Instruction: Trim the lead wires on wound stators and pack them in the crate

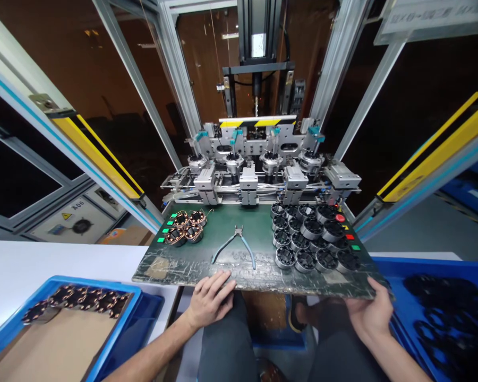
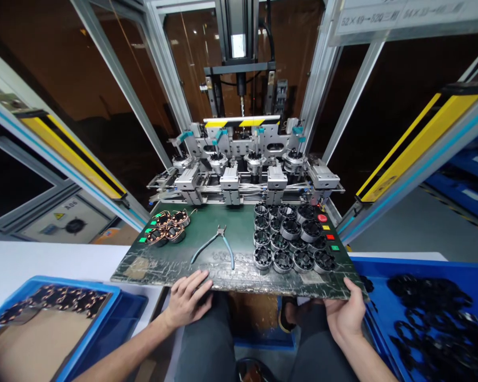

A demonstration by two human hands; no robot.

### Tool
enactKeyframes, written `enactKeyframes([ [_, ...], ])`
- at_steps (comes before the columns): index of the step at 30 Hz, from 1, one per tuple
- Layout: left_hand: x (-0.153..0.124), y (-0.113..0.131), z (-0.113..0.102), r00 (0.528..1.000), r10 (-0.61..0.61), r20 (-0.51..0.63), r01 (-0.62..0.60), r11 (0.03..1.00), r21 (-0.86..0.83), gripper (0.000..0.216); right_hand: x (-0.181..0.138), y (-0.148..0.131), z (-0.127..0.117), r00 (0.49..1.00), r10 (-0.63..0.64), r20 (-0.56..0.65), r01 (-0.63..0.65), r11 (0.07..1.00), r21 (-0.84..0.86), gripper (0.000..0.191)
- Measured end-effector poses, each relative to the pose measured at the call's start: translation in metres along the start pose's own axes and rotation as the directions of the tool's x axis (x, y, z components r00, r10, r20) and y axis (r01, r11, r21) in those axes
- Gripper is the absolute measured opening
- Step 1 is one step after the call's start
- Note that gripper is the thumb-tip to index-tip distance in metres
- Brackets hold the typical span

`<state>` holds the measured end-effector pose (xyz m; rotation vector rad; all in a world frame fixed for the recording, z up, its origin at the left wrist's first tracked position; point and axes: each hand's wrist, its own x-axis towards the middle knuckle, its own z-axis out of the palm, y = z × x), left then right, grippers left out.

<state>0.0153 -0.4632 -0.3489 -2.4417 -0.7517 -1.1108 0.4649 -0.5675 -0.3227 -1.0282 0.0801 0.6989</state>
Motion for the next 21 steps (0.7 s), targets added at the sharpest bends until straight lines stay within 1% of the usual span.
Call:
enactKeyframes([
  [3, -0.0024, -0.0007, 0.0011, 1.0, 0.002, 0.005, -0.002, 1.0, 0.005, 0.054, -0.0003, -0.0003, 0.0003, 1.0, -0.004, -0.006, 0.004, 1.0, 0.002, 0.042],
  [8, -0.0075, -0.0019, 0.0026, 1.0, 0.008, 0.024, -0.009, 1.0, 0.029, 0.066, -0.0014, -0.0015, 0.0019, 1.0, 0.002, -0.01, -0.002, 1.0, 0.009, 0.041],
  [13, -0.0054, -0.0017, 0.0021, 1.0, 0.001, 0.013, -0.001, 1.0, -0.001, 0.059, -0.004, -0.0021, 0.0035, 1.0, 0.004, -0.005, -0.004, 1.0, 0.009, 0.039],
  [21, -0.0038, -0.0007, 0.0006, 1.0, -0.004, 0.017, 0.004, 1.0, -0.002, 0.06, -0.0054, -0.0041, 0.0059, 1.0, 0.004, -0.008, -0.003, 1.0, 0.015, 0.044],
])
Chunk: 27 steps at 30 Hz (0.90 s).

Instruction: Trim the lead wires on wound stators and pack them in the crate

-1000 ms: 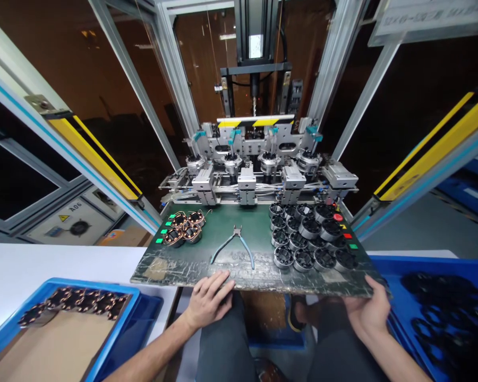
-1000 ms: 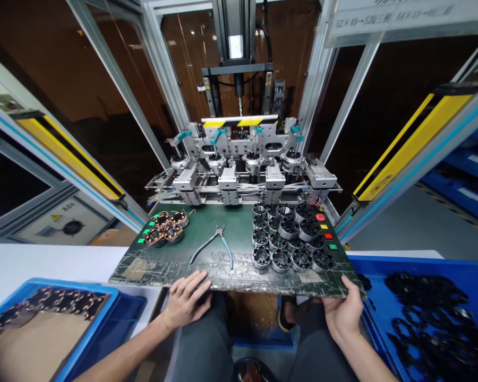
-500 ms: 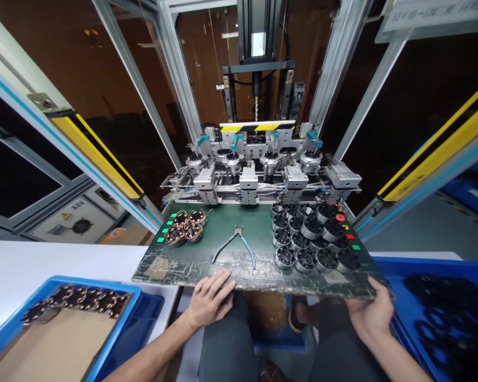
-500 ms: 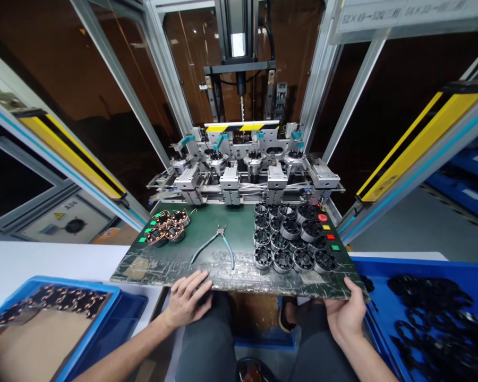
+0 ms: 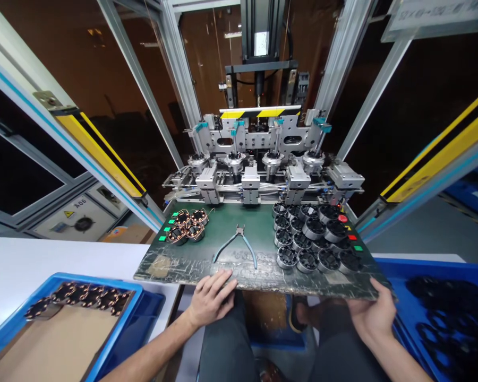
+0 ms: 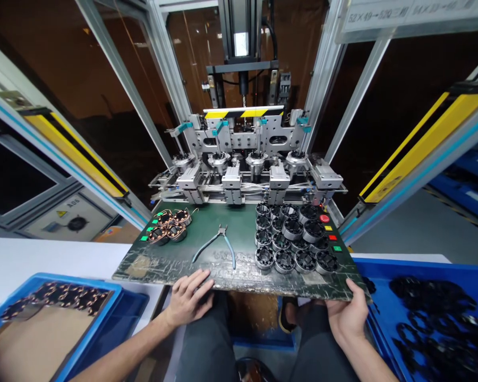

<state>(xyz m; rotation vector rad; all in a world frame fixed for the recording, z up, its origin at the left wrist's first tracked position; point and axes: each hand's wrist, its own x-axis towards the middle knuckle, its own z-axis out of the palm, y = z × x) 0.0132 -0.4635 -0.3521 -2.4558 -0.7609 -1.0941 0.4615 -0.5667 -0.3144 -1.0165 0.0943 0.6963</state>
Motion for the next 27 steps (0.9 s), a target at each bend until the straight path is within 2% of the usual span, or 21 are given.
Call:
enactKeyframes([
  [5, -0.0024, -0.0001, 0.0003, 1.0, -0.006, 0.007, 0.006, 1.0, 0.006, 0.069, 0.0006, 0.0002, -0.0002, 1.0, 0.006, 0.008, -0.006, 1.0, -0.001, 0.042],
  [11, -0.0007, 0.0013, -0.0008, 1.0, -0.011, -0.005, 0.011, 1.0, 0.006, 0.061, -0.0002, 0.0007, -0.0011, 1.0, 0.006, 0.017, -0.006, 1.0, -0.01, 0.041],
  [20, -0.0005, 0.0012, -0.0009, 1.0, -0.005, 0.005, 0.005, 1.0, 0.005, 0.063, 0.0002, 0.0006, -0.0022, 0.999, -0.016, 0.032, 0.017, 1.0, -0.023, 0.047],
  [27, -0.0034, 0.0006, 0.0005, 1.0, -0.009, 0.009, 0.009, 1.0, 0.01, 0.073, 0.0021, 0.002, -0.0044, 0.999, -0.012, 0.043, 0.013, 0.999, -0.032, 0.046],
])
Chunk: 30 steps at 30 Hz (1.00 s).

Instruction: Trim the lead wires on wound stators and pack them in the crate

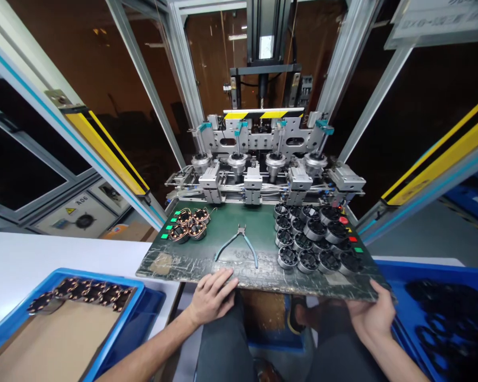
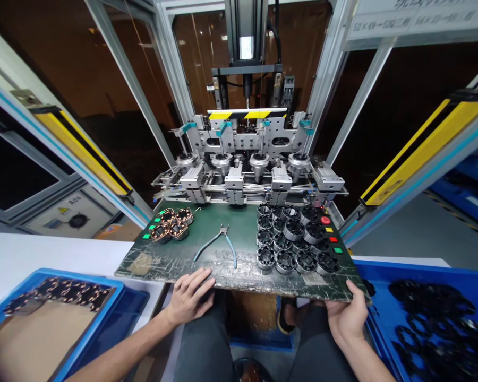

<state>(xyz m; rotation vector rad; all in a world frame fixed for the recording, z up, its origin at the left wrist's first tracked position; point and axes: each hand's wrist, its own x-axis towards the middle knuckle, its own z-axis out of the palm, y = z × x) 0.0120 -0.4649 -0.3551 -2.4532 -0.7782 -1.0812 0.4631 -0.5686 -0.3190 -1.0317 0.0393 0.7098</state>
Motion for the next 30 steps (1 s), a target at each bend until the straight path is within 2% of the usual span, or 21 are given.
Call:
enactKeyframes([
  [5, -0.0018, 0.0, 0.0007, 1.0, 0.0, 0.007, 0.0, 1.0, 0.015, 0.084, -0.0001, -0.0009, 0.0015, 1.0, 0.003, -0.018, -0.003, 1.0, 0.006, 0.04],
  [13, 0.0022, 0.0009, -0.0008, 1.0, -0.001, -0.008, 0.001, 1.0, -0.005, 0.063, -0.0003, 0.0003, 0.0006, 1.0, 0.003, -0.017, -0.003, 1.0, -0.002, 0.045],
  [20, -0.0031, -0.0001, 0.0026, 1.0, 0.0, 0.006, 0.0, 1.0, 0.017, 0.082, 0.005, 0.003, -0.0044, 1.0, -0.013, -0.018, 0.013, 1.0, -0.014, 0.041],
  [30, 0.0033, 0.0005, -0.0008, 1.0, 0.008, -0.027, -0.008, 1.0, 0.009, 0.057, 0.0021, 0.0004, 0.0019, 1.0, -0.001, -0.029, 0.001, 1.0, 0.0, 0.04],
])
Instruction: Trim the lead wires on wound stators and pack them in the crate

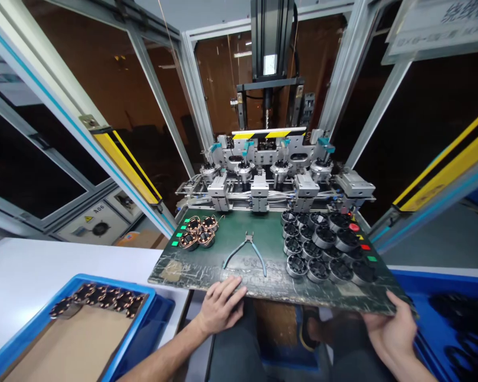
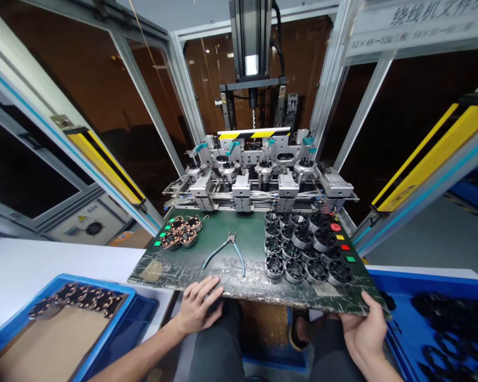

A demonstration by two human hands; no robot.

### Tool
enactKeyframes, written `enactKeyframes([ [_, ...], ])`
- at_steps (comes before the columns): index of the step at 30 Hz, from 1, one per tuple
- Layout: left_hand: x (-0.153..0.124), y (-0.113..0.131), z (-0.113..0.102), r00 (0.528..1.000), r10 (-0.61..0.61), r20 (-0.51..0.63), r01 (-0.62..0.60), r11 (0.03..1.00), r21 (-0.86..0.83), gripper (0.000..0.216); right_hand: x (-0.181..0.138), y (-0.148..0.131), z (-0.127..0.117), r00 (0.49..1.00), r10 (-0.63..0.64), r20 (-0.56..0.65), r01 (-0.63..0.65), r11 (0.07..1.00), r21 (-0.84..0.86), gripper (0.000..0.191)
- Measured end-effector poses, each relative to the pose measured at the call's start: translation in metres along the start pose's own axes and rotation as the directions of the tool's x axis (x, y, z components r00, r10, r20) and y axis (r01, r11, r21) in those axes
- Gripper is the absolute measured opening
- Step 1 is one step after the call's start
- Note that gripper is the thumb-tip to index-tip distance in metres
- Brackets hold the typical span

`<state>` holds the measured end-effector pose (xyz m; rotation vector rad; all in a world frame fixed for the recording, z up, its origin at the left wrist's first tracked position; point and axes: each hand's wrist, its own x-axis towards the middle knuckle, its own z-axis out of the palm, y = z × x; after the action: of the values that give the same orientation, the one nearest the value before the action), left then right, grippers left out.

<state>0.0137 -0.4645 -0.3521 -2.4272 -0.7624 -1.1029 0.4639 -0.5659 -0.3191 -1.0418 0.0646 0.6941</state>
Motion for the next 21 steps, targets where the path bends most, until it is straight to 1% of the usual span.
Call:
enactKeyframes([
  [5, 0.0039, 0.001, -0.0016, 1.0, -0.008, -0.004, 0.008, 1.0, -0.022, 0.049, -0.0001, 0.0007, 0.0005, 1.0, -0.019, 0.001, 0.019, 1.0, -0.007, 0.043],
  [14, 0.0011, 0.0003, 0.0002, 1.0, 0.0, 0.001, 0.0, 1.0, -0.018, 0.057, -0.001, 0.0003, 0.0001, 1.0, 0.0, -0.011, 0.0, 1.0, -0.006, 0.042],
  [18, 0.0016, 0.0007, 0.0004, 1.0, -0.003, -0.006, 0.003, 1.0, -0.014, 0.056, 0.0, 0.0017, -0.0019, 1.0, 0.003, -0.005, -0.003, 1.0, 0.0, 0.043],
  [21, 0.0027, 0.0009, -0.0003, 1.0, -0.003, -0.008, 0.003, 1.0, -0.018, 0.051, 0.0006, 0.0017, -0.0023, 1.0, 0.0, -0.007, 0.0, 1.0, -0.002, 0.044],
])
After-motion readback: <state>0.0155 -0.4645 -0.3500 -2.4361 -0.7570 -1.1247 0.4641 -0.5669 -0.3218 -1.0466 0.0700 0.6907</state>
